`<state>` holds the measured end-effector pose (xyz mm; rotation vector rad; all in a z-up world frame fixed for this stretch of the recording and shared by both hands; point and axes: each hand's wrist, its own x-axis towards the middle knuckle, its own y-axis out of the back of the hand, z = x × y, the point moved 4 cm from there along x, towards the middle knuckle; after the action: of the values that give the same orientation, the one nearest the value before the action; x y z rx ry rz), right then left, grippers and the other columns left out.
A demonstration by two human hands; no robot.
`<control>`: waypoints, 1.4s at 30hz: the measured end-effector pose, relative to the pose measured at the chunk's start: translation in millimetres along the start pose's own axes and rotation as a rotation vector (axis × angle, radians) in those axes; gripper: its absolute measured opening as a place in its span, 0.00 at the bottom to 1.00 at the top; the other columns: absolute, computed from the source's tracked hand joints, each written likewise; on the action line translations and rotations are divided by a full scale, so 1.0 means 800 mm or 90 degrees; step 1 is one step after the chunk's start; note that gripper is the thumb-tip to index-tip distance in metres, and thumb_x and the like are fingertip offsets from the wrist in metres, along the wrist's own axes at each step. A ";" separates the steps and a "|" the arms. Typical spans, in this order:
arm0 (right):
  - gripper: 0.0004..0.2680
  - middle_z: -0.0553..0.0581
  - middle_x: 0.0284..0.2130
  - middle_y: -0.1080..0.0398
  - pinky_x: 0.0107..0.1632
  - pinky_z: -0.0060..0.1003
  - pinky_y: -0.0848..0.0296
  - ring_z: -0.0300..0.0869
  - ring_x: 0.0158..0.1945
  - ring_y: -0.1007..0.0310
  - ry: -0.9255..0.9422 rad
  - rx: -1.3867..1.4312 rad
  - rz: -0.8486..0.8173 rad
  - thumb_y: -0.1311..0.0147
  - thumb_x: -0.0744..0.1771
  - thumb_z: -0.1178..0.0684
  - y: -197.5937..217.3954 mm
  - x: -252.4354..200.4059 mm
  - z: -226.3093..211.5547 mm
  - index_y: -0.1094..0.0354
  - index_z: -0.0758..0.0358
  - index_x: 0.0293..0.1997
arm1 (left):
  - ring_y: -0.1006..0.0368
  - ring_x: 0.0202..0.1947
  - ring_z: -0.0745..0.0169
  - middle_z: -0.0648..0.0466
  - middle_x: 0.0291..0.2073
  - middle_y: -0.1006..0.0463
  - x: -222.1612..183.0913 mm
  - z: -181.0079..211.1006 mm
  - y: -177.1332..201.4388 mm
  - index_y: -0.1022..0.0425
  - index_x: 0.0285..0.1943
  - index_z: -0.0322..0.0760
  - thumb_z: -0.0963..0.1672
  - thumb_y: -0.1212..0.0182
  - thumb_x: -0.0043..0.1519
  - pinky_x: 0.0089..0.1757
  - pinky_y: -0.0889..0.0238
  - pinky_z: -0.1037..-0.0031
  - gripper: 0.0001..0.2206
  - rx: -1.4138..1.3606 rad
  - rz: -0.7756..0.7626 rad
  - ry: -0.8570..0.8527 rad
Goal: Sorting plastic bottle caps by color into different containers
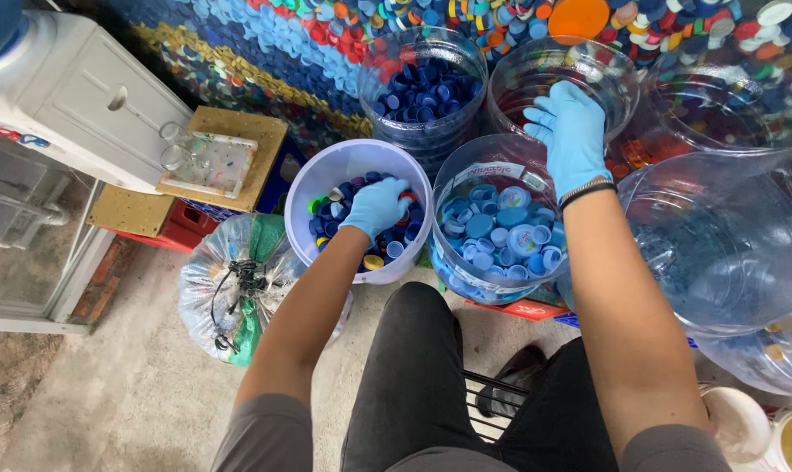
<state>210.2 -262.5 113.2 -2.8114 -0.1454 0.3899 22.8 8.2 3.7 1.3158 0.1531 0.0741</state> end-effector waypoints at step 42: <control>0.27 0.75 0.71 0.53 0.72 0.47 0.47 0.60 0.75 0.54 0.360 -0.490 0.129 0.37 0.67 0.53 0.028 0.015 -0.004 0.47 0.67 0.74 | 0.24 0.47 0.33 0.45 0.46 0.17 0.009 0.004 0.025 0.17 0.51 0.48 0.43 0.51 0.55 0.51 0.31 0.48 0.19 -0.206 0.074 0.189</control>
<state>223.9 -283.2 106.5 -3.5581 0.1511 -0.5549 30.8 11.2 23.4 0.9834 0.3036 0.3784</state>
